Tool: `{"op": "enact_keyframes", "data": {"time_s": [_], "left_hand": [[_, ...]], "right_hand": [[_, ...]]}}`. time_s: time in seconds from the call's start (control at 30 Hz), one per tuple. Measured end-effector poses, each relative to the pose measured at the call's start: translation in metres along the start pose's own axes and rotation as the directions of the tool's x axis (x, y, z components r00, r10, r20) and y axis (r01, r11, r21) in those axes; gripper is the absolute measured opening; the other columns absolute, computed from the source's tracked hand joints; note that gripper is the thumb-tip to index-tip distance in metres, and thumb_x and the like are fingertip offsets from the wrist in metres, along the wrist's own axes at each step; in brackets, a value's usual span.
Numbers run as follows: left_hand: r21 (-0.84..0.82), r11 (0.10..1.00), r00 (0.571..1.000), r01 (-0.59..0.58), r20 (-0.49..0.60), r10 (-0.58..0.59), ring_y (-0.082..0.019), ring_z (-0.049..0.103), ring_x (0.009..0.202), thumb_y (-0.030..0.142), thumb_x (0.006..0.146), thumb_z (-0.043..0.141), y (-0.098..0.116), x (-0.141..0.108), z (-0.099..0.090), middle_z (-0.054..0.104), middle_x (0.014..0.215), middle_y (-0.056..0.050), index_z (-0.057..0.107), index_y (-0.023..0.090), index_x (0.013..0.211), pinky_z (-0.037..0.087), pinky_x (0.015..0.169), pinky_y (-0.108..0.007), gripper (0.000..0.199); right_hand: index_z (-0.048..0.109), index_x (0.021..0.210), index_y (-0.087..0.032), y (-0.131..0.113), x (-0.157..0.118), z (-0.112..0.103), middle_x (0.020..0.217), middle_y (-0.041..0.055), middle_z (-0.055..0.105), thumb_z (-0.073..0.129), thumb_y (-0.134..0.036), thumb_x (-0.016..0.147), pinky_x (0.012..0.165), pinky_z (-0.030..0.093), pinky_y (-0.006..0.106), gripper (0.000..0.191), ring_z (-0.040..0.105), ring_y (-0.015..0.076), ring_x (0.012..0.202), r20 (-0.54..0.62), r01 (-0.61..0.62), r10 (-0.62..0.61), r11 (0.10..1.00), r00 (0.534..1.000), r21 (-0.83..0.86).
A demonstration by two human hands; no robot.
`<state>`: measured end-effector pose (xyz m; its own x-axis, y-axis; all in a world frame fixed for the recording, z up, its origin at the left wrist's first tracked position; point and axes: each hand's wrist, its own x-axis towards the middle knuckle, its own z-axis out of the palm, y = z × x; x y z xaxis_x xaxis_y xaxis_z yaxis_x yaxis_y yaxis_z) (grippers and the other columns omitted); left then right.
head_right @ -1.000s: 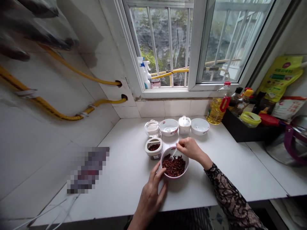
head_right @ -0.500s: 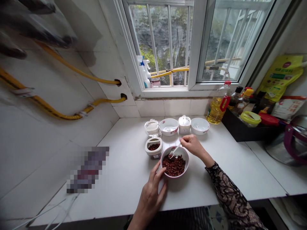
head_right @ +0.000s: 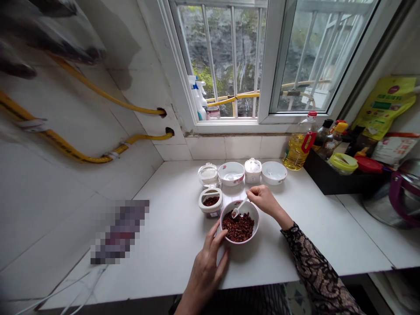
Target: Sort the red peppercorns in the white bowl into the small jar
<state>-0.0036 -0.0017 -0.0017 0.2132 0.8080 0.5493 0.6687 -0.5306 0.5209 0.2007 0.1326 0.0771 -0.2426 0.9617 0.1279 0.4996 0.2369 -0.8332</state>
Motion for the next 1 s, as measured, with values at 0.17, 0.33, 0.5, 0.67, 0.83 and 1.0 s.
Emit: {"op": "enact_keyframes", "data": {"time_s": [0.17, 0.33, 0.5, 0.67, 0.83, 1.0], "left_hand": [[-0.003, 1.0, 1.0, 0.013, 0.007, -0.013, -0.026, 0.05, 0.132, 0.008, 0.091, 0.042, 0.0, -0.001, 0.001, 0.038, 0.15, -0.017, 0.041, 0.021, 0.135, 0.054, 0.096, -0.036, 0.046], [-0.01, 1.0, 1.0, 0.019, 0.011, -0.019, -0.026, 0.051, 0.131, 0.007, 0.09, 0.042, -0.001, -0.001, 0.002, 0.038, 0.149, -0.017, 0.041, 0.021, 0.134, 0.055, 0.095, -0.036, 0.046], [-0.001, 1.0, 1.0, 0.012, 0.008, -0.012, -0.025, 0.051, 0.132, 0.008, 0.091, 0.042, -0.001, -0.001, 0.001, 0.038, 0.149, -0.017, 0.042, 0.021, 0.134, 0.054, 0.096, -0.036, 0.045], [-0.003, 1.0, 1.0, 0.008, 0.006, -0.008, -0.025, 0.049, 0.133, 0.008, 0.092, 0.041, -0.002, -0.001, 0.002, 0.039, 0.148, -0.018, 0.041, 0.021, 0.135, 0.053, 0.098, -0.036, 0.046], [-0.001, 1.0, 1.0, 0.016, 0.024, -0.016, -0.025, 0.048, 0.134, 0.008, 0.092, 0.041, -0.002, -0.002, 0.001, 0.037, 0.149, -0.018, 0.04, 0.021, 0.135, 0.054, 0.097, -0.036, 0.045], [0.006, 1.0, 1.0, 0.006, 0.009, -0.006, -0.026, 0.052, 0.131, 0.008, 0.091, 0.041, -0.001, -0.001, 0.001, 0.039, 0.148, -0.018, 0.041, 0.02, 0.134, 0.056, 0.093, -0.035, 0.046]], "right_hand": [[0.046, 0.049, -0.019, 0.001, 0.004, 0.003, 0.048, -0.0039, 0.036, 0.053, -0.059, 0.076, 0.047, 0.022, 0.025, 0.049, 0.03, 0.0082, 0.048, -0.05, -0.008, 0.017, 0.985, 0.999, 0.17], [0.05, 0.056, -0.019, -0.016, 0.004, 0.018, 0.049, -0.003, 0.041, 0.051, -0.057, 0.085, 0.049, 0.028, 0.026, 0.048, 0.035, 0.0102, 0.049, -0.295, 0.132, -0.073, 0.974, 0.953, 0.184], [0.05, 0.061, -0.019, -0.037, -0.004, 0.037, 0.054, -0.0016, 0.051, 0.045, -0.032, 0.097, 0.068, 0.038, 0.029, 0.039, 0.042, 0.012, 0.055, -0.383, 0.445, -0.55, 0.832, 0.742, -0.332], [0.053, 0.069, -0.019, -0.041, -0.009, 0.04, 0.057, -0.003, 0.055, 0.046, -0.019, 0.096, 0.081, 0.038, 0.031, 0.028, 0.042, 0.011, 0.054, -0.157, 0.604, -0.806, 0.542, 0.571, -0.584], [0.042, 0.056, -0.021, -0.029, -0.005, 0.013, 0.049, -0.0045, 0.043, 0.047, -0.027, 0.094, 0.069, 0.04, 0.029, 0.039, 0.038, 0.0104, 0.049, -0.399, 0.452, -0.588, 0.803, 0.704, -0.388], [0.034, 0.051, -0.02, -0.006, 0.001, -0.007, 0.047, -0.0049, 0.034, 0.047, -0.039, 0.089, 0.048, 0.026, 0.024, 0.045, 0.031, 0.0088, 0.047, -0.146, 0.251, -0.287, 0.942, 0.947, -0.222]]}}
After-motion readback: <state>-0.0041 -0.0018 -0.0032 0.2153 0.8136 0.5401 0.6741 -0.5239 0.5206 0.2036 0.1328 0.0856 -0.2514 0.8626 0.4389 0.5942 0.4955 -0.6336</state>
